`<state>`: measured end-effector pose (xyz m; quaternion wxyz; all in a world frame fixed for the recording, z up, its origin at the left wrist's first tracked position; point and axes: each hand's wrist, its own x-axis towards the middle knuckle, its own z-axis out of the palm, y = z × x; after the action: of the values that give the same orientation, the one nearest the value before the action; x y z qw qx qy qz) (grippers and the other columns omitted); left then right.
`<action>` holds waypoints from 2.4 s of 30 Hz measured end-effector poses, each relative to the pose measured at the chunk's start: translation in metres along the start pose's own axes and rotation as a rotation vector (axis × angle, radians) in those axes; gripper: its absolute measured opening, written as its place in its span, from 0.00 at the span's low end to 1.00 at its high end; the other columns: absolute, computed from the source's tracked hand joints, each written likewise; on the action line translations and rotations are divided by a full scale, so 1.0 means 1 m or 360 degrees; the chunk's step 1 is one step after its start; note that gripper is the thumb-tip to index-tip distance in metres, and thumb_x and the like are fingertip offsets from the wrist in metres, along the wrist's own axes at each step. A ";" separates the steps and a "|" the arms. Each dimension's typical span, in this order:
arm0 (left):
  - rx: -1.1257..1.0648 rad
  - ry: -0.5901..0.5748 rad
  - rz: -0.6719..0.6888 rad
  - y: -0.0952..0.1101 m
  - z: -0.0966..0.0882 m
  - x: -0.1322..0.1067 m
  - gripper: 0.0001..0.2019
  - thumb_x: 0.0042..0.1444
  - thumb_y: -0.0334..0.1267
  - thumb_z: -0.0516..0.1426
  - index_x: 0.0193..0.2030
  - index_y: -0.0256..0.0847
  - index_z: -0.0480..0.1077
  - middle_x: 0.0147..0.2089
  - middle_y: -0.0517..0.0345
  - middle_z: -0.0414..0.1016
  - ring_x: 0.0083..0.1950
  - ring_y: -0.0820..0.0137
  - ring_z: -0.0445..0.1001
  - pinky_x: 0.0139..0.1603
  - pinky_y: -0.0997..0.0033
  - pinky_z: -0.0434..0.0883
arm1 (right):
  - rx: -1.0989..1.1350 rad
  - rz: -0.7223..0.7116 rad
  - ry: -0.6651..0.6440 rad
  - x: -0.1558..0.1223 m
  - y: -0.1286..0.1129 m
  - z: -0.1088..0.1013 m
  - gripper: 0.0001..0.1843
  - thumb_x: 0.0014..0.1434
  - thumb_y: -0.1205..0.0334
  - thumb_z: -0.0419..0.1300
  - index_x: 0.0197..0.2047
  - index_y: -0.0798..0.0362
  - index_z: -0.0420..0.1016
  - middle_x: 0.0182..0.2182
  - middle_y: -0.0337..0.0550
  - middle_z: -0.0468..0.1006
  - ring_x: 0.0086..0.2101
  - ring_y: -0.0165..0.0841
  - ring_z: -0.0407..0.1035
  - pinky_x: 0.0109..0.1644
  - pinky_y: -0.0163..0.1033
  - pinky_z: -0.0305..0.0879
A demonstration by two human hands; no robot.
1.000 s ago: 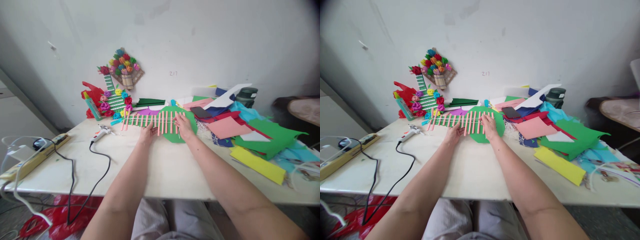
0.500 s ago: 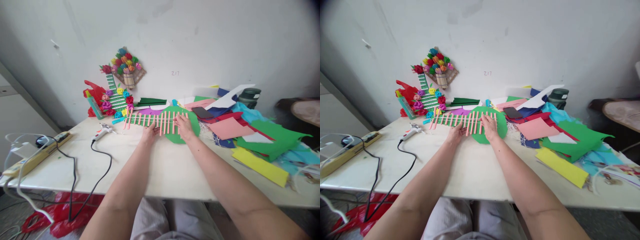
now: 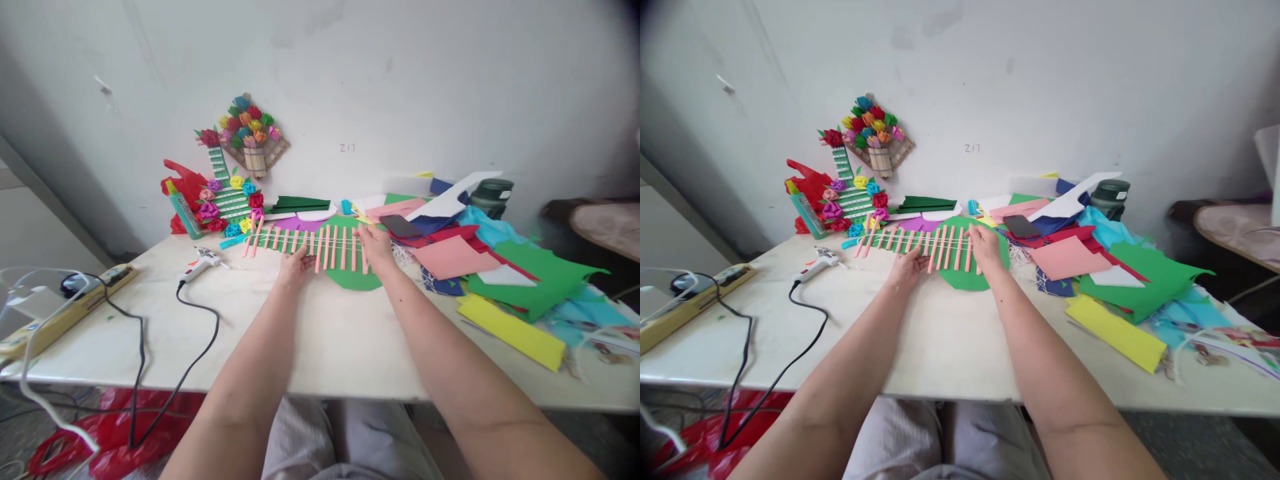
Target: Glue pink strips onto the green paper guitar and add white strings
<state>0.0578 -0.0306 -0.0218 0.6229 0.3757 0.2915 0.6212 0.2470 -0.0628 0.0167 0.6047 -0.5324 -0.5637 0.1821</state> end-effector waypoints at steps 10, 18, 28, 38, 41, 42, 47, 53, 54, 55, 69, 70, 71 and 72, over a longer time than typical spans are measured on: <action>-0.0095 0.0130 -0.0023 0.010 -0.005 0.002 0.10 0.48 0.31 0.57 0.39 0.36 0.67 0.30 0.53 0.76 0.28 0.69 0.75 0.34 0.68 0.73 | -0.1827 0.0012 -0.0455 0.006 -0.008 -0.032 0.20 0.58 0.60 0.43 0.38 0.57 0.76 0.39 0.59 0.75 0.40 0.44 0.69 0.41 0.43 0.60; -0.0056 0.0078 -0.0061 0.010 -0.006 0.002 0.10 0.47 0.30 0.57 0.39 0.36 0.67 0.30 0.53 0.76 0.27 0.68 0.75 0.32 0.68 0.74 | -0.1807 0.0306 -0.0873 0.018 -0.002 -0.041 0.16 0.51 0.59 0.49 0.33 0.53 0.77 0.35 0.51 0.77 0.37 0.43 0.70 0.39 0.43 0.61; -0.0169 0.0061 -0.0070 0.011 -0.013 0.007 0.09 0.47 0.34 0.58 0.37 0.37 0.66 0.28 0.56 0.74 0.26 0.67 0.74 0.28 0.67 0.73 | -0.1233 0.0153 -0.0635 0.011 0.006 -0.034 0.12 0.49 0.56 0.50 0.25 0.54 0.70 0.24 0.42 0.72 0.25 0.31 0.62 0.28 0.34 0.52; -0.0166 -0.0043 -0.0223 0.011 -0.006 0.001 0.07 0.44 0.27 0.56 0.33 0.32 0.70 0.26 0.52 0.74 0.29 0.68 0.74 0.35 0.70 0.72 | -0.0776 0.0018 -0.0598 0.010 0.023 -0.018 0.08 0.42 0.59 0.59 0.25 0.54 0.67 0.24 0.37 0.70 0.27 0.28 0.62 0.30 0.33 0.55; -0.0181 -0.0004 -0.0278 0.012 -0.006 0.000 0.07 0.44 0.25 0.54 0.32 0.30 0.70 0.24 0.52 0.73 0.28 0.68 0.74 0.36 0.68 0.73 | -0.0514 0.0093 -0.0514 0.011 0.030 -0.016 0.06 0.44 0.60 0.57 0.26 0.54 0.66 0.22 0.36 0.69 0.25 0.28 0.63 0.31 0.33 0.57; -0.0182 0.0014 -0.0279 0.012 -0.006 0.000 0.07 0.44 0.24 0.54 0.32 0.30 0.70 0.24 0.51 0.73 0.27 0.68 0.74 0.36 0.68 0.73 | -0.0425 0.0131 -0.0455 0.012 0.033 -0.016 0.07 0.44 0.60 0.56 0.26 0.54 0.66 0.22 0.35 0.68 0.25 0.28 0.63 0.31 0.33 0.57; -0.0189 0.0074 -0.0219 0.014 -0.006 -0.001 0.08 0.42 0.22 0.55 0.31 0.30 0.69 0.26 0.52 0.74 0.26 0.70 0.74 0.34 0.69 0.73 | -0.0125 0.0204 -0.0161 0.012 0.036 -0.015 0.09 0.46 0.56 0.54 0.28 0.54 0.64 0.18 0.33 0.65 0.21 0.27 0.62 0.30 0.34 0.58; -0.0218 0.0088 -0.0180 0.015 -0.008 0.000 0.08 0.42 0.22 0.55 0.32 0.30 0.68 0.26 0.52 0.74 0.25 0.70 0.74 0.30 0.72 0.73 | 0.0281 0.0212 0.0030 0.012 0.036 -0.012 0.11 0.45 0.54 0.55 0.26 0.53 0.63 0.16 0.31 0.61 0.19 0.25 0.58 0.26 0.32 0.56; -0.0214 0.0088 -0.0181 0.015 -0.009 0.000 0.08 0.42 0.22 0.55 0.32 0.30 0.68 0.26 0.52 0.74 0.25 0.71 0.73 0.29 0.73 0.73 | 0.0335 0.0224 0.0041 0.012 0.037 -0.011 0.11 0.44 0.54 0.55 0.25 0.53 0.63 0.16 0.30 0.60 0.19 0.24 0.57 0.25 0.32 0.55; -0.0207 0.0086 -0.0185 0.015 -0.009 0.000 0.08 0.42 0.22 0.55 0.32 0.30 0.68 0.26 0.53 0.74 0.24 0.71 0.73 0.28 0.73 0.72 | 0.0377 0.0241 0.0045 0.012 0.038 -0.011 0.11 0.44 0.55 0.56 0.25 0.53 0.63 0.15 0.30 0.59 0.18 0.24 0.56 0.25 0.31 0.54; -0.0158 0.0073 -0.0073 0.014 -0.010 0.001 0.07 0.40 0.22 0.56 0.29 0.32 0.68 0.23 0.55 0.73 0.21 0.72 0.71 0.23 0.75 0.71 | 0.0922 0.0498 0.0218 0.007 0.023 -0.013 0.12 0.40 0.59 0.61 0.21 0.53 0.59 0.12 0.27 0.52 0.13 0.19 0.44 0.14 0.29 0.34; -0.0166 0.0074 -0.0071 0.014 -0.010 0.000 0.07 0.40 0.22 0.56 0.29 0.32 0.68 0.23 0.55 0.73 0.22 0.72 0.71 0.23 0.75 0.71 | 0.0946 0.0500 0.0219 0.006 0.022 -0.014 0.13 0.40 0.59 0.61 0.21 0.53 0.58 0.12 0.27 0.52 0.13 0.19 0.44 0.14 0.29 0.34; -0.0174 0.0075 -0.0074 0.014 -0.010 0.000 0.07 0.40 0.22 0.56 0.29 0.33 0.68 0.24 0.55 0.73 0.22 0.72 0.72 0.24 0.75 0.71 | 0.0966 0.0504 0.0221 0.006 0.021 -0.014 0.14 0.39 0.59 0.61 0.20 0.53 0.57 0.12 0.28 0.52 0.13 0.19 0.44 0.14 0.29 0.34; -0.0182 0.0081 -0.0079 0.014 -0.010 0.000 0.07 0.40 0.22 0.56 0.29 0.33 0.68 0.24 0.55 0.73 0.22 0.72 0.72 0.24 0.74 0.71 | 0.0984 0.0513 0.0223 0.006 0.020 -0.014 0.15 0.39 0.59 0.61 0.20 0.53 0.56 0.12 0.28 0.52 0.13 0.19 0.44 0.14 0.29 0.34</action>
<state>0.0416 -0.0307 -0.0152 0.6509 0.3164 0.2805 0.6306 0.2684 -0.0569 0.0057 0.7379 -0.4175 -0.3478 0.4003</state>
